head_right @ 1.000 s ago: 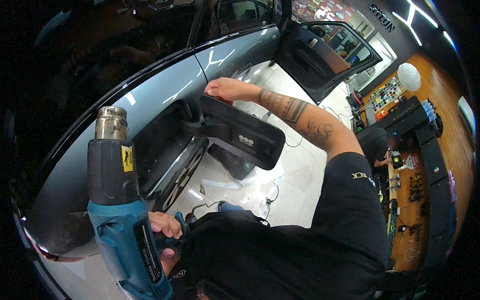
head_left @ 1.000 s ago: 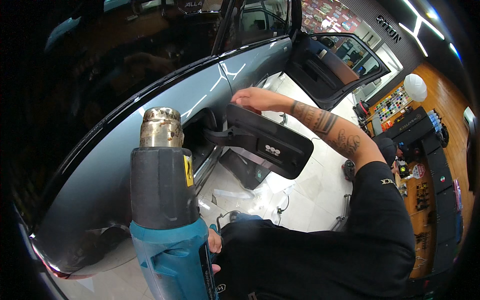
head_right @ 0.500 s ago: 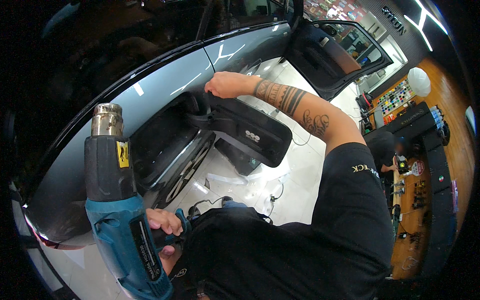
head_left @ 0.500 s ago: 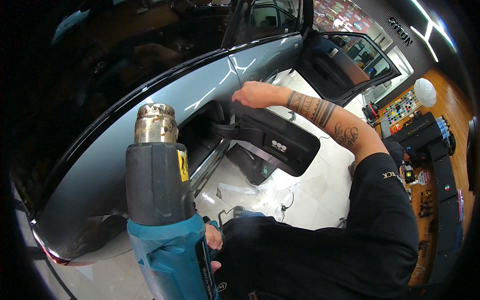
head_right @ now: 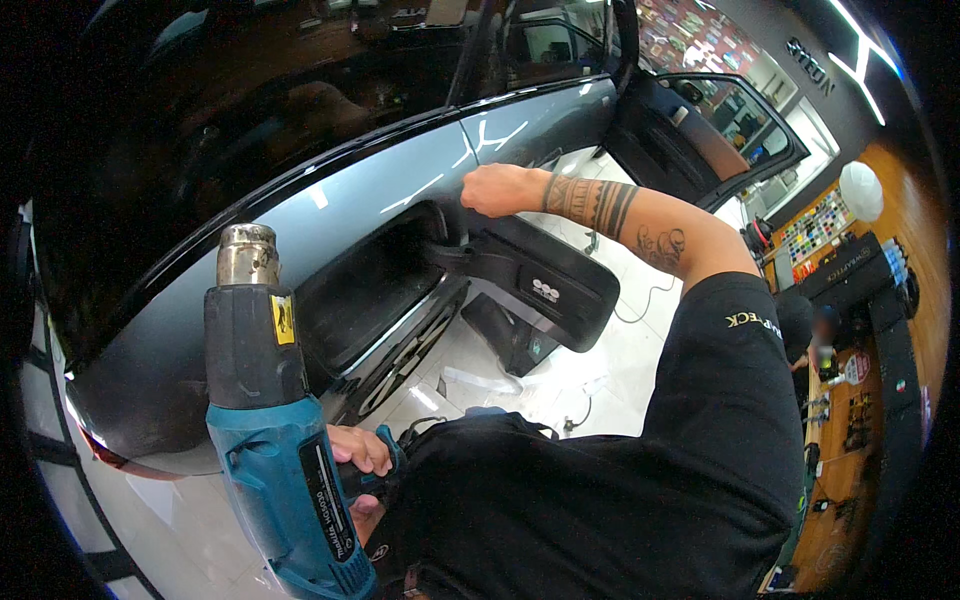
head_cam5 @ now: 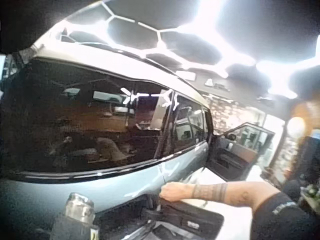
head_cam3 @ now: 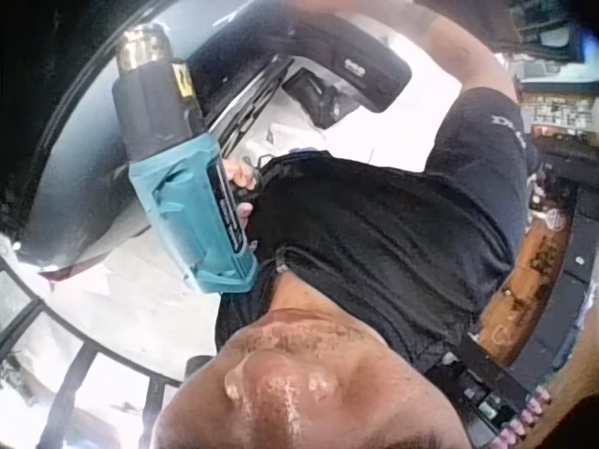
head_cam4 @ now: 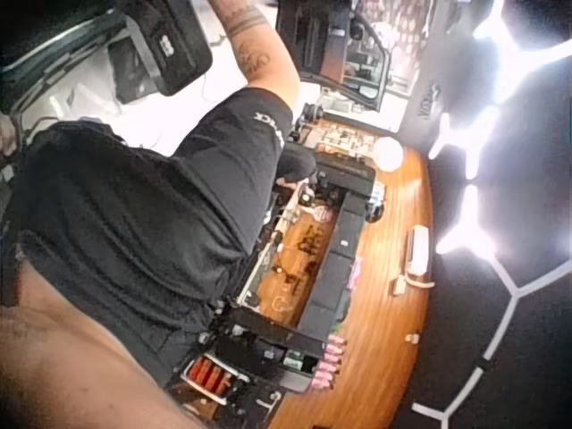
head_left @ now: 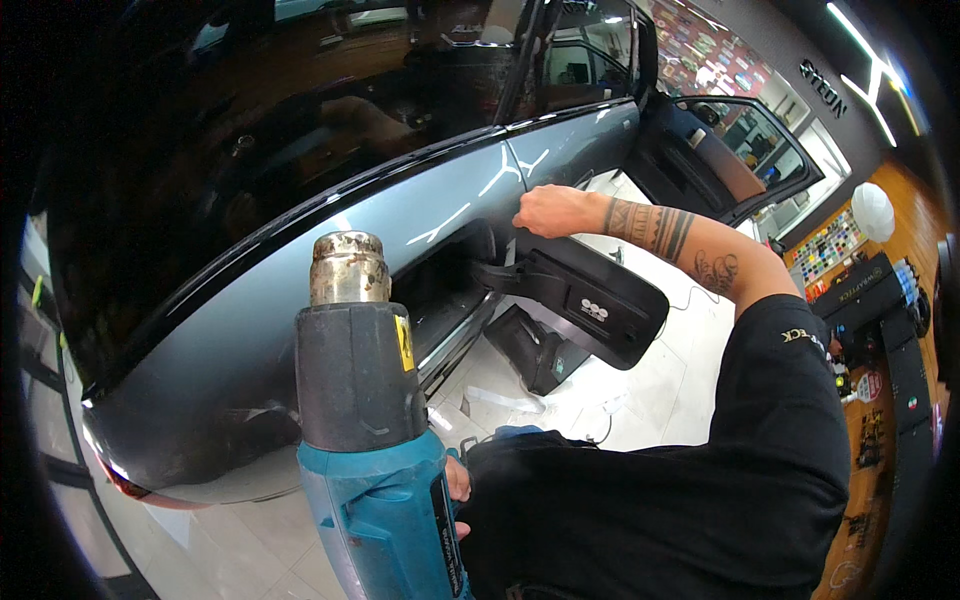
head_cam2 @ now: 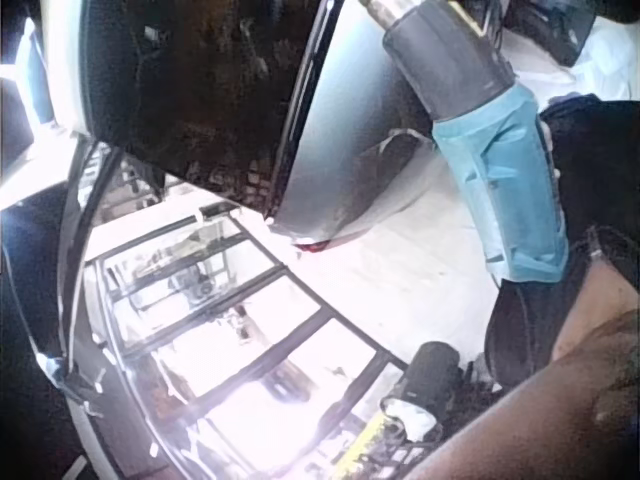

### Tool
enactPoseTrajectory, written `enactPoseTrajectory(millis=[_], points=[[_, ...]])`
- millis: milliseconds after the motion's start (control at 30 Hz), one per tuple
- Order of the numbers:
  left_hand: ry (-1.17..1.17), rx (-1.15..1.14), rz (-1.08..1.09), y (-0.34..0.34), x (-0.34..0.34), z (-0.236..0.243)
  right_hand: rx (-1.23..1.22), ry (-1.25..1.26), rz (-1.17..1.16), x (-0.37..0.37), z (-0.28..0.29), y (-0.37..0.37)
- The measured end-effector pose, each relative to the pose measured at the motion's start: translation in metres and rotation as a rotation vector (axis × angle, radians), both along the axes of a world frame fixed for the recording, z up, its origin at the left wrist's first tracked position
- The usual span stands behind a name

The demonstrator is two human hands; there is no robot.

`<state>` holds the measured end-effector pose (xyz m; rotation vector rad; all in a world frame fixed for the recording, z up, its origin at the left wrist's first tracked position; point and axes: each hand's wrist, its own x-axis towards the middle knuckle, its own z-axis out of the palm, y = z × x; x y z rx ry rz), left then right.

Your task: The person uses a heat gun to apply a vinyl wrap to the rear fuel door and side window trim of a gray SUV. They smooth the material with a cloth while heating, then trim excess wrap with a knife and wipe the finished areas.

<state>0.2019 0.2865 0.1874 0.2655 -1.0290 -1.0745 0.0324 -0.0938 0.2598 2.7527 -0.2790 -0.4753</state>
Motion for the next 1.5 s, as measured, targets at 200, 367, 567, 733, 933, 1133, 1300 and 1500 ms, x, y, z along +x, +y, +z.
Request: enactPoseTrajectory(millis=[200, 367, 567, 733, 933, 1133, 1300, 1500], points=[[0.019, -0.038, 0.101, 0.015, 0.004, 0.004, 0.304, -0.051, -0.148, 0.002, 0.012, 0.006], [0.038, -0.050, 0.089, 0.018, 0.008, 0.002, 0.547, 0.048, -0.575, -0.007, -0.023, -0.032], [-0.003, -0.114, 0.133, 0.015, 0.005, -0.003, 0.569, 0.273, -0.330, 0.039, -0.027, -0.041], [0.000, -0.234, 0.056, -0.005, -0.016, -0.026, 0.564, 0.052, -0.213, -0.020, -0.020, -0.023], [0.032, -0.309, 0.037, -0.018, -0.039, -0.027, 0.900, -0.446, -0.800, -0.109, 0.007, 0.048], [0.057, -0.051, 0.038, -0.006, -0.089, -0.011, 1.506, -1.085, -0.951, -0.235, -0.028, 0.125], [-0.069, 0.341, 0.117, 0.009, -0.135, -0.010, 1.646, -1.258, -0.865, -0.293, -0.109, 0.163], [0.356, 0.315, -0.436, 0.034, -0.167, -0.057, 1.704, -1.718, -1.274, -0.372, -0.232, 0.245]])
